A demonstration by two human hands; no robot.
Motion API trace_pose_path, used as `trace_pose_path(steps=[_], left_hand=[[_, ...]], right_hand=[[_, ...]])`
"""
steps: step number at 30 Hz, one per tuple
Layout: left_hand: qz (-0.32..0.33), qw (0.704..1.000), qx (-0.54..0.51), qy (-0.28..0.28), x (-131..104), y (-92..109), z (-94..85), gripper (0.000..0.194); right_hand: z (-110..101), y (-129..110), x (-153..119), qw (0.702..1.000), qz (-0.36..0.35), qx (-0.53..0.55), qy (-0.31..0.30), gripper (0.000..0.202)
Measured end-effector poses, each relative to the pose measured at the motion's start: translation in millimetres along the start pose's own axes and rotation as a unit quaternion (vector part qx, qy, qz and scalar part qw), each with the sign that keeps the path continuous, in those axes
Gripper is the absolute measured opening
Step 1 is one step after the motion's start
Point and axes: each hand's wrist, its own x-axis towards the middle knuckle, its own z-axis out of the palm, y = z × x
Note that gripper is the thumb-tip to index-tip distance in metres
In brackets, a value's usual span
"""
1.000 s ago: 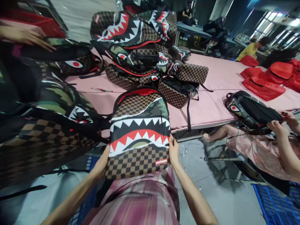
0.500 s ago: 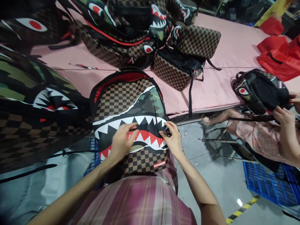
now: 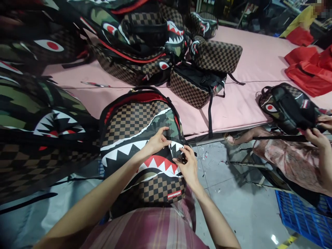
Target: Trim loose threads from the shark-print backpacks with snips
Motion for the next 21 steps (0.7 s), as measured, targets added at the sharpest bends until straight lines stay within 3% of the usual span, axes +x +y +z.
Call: trace_pose_path(steps=[3,8,11,16,21], left_hand=[[-0.022,0.999,0.023,-0.001,0.3,3.5,3.2,0.061],[-0.043,0.983,0.170,0.064,3.4,13.6,14.7,0.065],[-0.048,0.974,0.217,0.049,11.1,18.3,15.0,0.067],[-0.011,0.980,0.194,0.042,9.2,16.2,9.0,0.069],[0.088,0.988,0.092,0.089,-3.8,5.0,2.1,0.055]], right_hand=[[1.9,-3.1,2.9,0.999,-0.010,-0.038,0.001,0.036],[7.4,-2.4,5.2,0.999,-0.001,-0.031,0.010,0.030],[10.2,-1.6,3.0,0.999,-0.005,-0.037,0.018,0.031],[3.4,-6.8,8.9,0.998,-0.019,-0.054,0.005,0.031],[-18.1,-31.3,56.7,0.996,-0.019,-0.082,0.026,0.035]])
